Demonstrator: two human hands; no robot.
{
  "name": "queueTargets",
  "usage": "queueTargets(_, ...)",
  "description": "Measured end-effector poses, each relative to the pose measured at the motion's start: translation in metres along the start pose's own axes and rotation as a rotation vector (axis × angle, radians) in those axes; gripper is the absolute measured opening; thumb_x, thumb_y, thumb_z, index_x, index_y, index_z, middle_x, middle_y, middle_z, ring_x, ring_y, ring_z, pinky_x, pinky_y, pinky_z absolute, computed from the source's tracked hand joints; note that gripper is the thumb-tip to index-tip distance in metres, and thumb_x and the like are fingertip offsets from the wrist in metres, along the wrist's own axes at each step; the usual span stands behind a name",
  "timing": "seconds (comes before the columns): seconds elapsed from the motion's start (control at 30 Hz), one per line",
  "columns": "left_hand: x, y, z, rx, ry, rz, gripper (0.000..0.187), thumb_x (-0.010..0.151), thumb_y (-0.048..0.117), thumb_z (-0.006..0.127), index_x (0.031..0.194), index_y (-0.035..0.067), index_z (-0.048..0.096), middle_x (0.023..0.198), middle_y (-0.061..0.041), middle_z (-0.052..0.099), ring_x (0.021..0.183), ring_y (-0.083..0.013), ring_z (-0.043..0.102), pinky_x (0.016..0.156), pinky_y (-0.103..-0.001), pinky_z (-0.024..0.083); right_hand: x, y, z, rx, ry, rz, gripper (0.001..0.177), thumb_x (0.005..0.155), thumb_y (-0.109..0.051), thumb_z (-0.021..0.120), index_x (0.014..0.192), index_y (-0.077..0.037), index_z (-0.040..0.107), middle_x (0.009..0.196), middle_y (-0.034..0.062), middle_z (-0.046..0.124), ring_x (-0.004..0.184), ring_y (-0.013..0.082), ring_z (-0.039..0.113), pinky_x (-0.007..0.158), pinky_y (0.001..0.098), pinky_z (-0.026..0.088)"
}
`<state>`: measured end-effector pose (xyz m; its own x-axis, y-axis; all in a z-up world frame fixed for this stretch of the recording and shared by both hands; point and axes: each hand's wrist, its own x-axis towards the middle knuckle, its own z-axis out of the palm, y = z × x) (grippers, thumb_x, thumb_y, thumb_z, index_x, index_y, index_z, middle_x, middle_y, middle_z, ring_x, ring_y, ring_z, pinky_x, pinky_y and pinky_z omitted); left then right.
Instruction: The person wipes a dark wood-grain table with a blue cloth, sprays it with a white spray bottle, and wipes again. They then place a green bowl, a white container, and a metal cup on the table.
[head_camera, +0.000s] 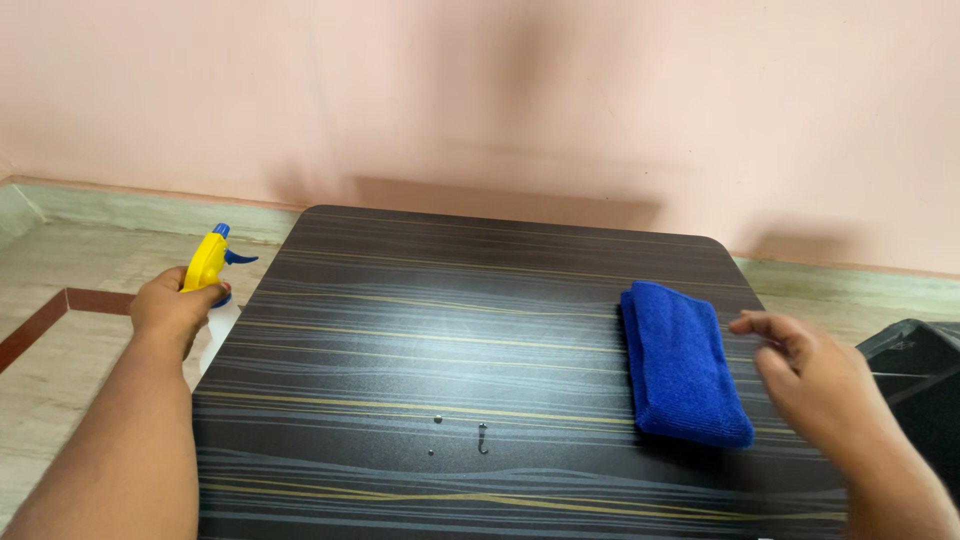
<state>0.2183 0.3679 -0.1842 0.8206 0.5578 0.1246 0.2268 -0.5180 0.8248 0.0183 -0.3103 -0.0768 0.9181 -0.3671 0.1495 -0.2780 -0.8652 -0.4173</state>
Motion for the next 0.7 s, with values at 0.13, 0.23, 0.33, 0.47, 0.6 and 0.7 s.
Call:
queueTargets(0.13,-0.003,0.001,-0.002,-0.089,-0.014,-0.070,0.045,0.080,0.023,0.087,0.120,0.007,0.074,0.100,-0.011,0.073,0.078,-0.0179,0.068,0.067,-0.035,0.056,0.008,-0.046,0.027,0.097,0.027,-0.123,0.070,0.091,-0.049,0.060,0.150,-0.013,0.049,0.149,0.0196,0.056,0.133,0.0356,0.058,0.108,0.0455,0.047)
queueTargets(0.23,-0.008,0.004,-0.005,-0.166,-0.062,-0.123,0.047,0.081,0.021,0.085,0.124,0.007,0.073,0.105,-0.012,0.074,0.082,-0.0192,0.069,0.068,-0.036,0.058,0.017,-0.069,0.058,-0.098,0.024,-0.335,0.099,0.090,-0.065,0.063,0.157,-0.002,0.026,0.157,0.0304,0.028,0.145,0.0456,0.028,0.114,0.0512,0.028)
queueTargets(0.33,-0.012,0.008,-0.009,-0.191,-0.073,-0.116,0.052,0.081,0.020,0.084,0.130,0.008,0.069,0.106,-0.009,0.071,0.084,-0.0186,0.066,0.065,-0.039,0.055,0.015,-0.071,0.078,-0.394,-0.135,-0.193,0.096,0.088,-0.072,0.053,0.160,-0.015,0.023,0.166,0.0196,0.020,0.153,0.0415,0.018,0.122,0.0500,0.023)
queueTargets(0.47,-0.016,0.012,-0.009,-0.192,-0.039,-0.037,0.058,0.082,0.022,0.085,0.135,0.008,0.065,0.106,-0.011,0.072,0.080,-0.0213,0.066,0.063,-0.037,0.050,0.018,-0.063,0.084,-0.418,-0.125,-0.205,0.089,0.089,-0.062,0.051,0.160,-0.016,0.024,0.166,0.0184,0.023,0.153,0.0389,0.020,0.121,0.0529,0.023)
queueTargets(0.6,-0.014,0.011,-0.004,-0.295,-0.006,0.083,0.049,0.085,0.022,0.083,0.129,0.005,0.070,0.107,-0.011,0.074,0.085,-0.0189,0.067,0.072,-0.032,0.052,0.024,-0.057,0.089,-0.351,-0.099,-0.292,0.085,0.090,-0.054,0.055,0.160,-0.014,0.026,0.164,0.0208,0.024,0.152,0.0399,0.021,0.121,0.0518,0.022)
queueTargets(0.7,-0.013,0.007,-0.004,-0.176,0.059,0.114,0.043,0.089,0.023,0.080,0.126,0.004,0.072,0.107,-0.014,0.075,0.090,-0.0219,0.071,0.078,-0.035,0.054,0.024,-0.057,0.090,-0.305,-0.128,-0.322,0.084,0.090,-0.049,0.057,0.160,-0.016,0.026,0.165,0.0196,0.023,0.153,0.0390,0.021,0.122,0.0509,0.022)
